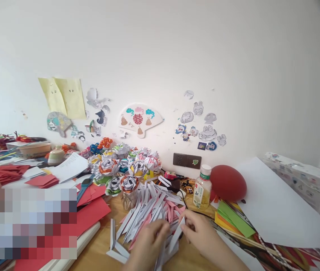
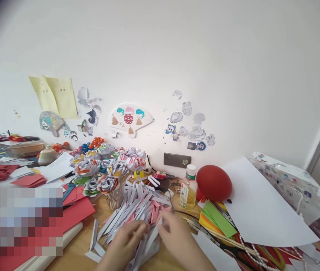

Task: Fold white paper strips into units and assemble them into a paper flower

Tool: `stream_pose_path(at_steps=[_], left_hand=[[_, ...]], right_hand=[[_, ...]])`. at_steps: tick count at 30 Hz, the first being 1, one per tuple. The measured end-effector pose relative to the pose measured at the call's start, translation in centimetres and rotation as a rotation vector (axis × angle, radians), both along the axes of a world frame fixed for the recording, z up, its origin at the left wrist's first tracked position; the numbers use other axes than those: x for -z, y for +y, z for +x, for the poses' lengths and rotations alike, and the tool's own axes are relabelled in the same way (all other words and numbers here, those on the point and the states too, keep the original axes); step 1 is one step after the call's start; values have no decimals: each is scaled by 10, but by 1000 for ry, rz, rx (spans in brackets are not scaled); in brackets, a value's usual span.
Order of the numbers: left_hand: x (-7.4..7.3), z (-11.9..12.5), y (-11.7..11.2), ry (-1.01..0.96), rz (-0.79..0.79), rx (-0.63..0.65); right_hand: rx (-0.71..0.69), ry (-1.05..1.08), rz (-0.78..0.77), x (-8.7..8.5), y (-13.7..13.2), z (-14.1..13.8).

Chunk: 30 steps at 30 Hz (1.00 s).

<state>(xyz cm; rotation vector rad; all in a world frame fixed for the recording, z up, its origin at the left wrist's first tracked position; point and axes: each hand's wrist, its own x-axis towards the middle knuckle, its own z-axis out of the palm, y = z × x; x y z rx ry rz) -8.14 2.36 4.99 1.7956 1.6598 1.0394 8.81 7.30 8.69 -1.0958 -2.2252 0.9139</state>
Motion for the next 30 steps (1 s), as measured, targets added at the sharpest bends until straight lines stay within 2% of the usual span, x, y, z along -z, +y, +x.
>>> stream_pose_path(at_steps=[2,3,4,5,7,10,15,19,25,27,30], left_hand=[[-10,-27,4,348,22,-285],[-13,-42,6,522,-41,-389],[-15,-56,7,650,-124,-450],[-15,-68,9,714,-222,-456],[-10,-84,11,717,-283,-432],[4,-90,15,708,-314,-411],[16,-86,18,706,-316,-414],[10,-84,17,692,-302,-428],[-11,-72,11,585,-186,-512],[-15,-63,9,474,-98,-481],[-13,-42,5,227,38,-356]], right_hand=[[84,-42,68,10,12,4],[92,-59,65,15,17,6],[113,-86,40,20,22,9],[119,-98,3,25,26,11],[139,-88,-55,34,33,14],[126,-63,-41,42,36,16],[86,-54,-23,34,35,19],[55,-22,-43,19,29,22],[78,-40,-36,-3,18,29],[87,-54,-26,-6,16,29],[89,-27,-5,-5,10,22]])
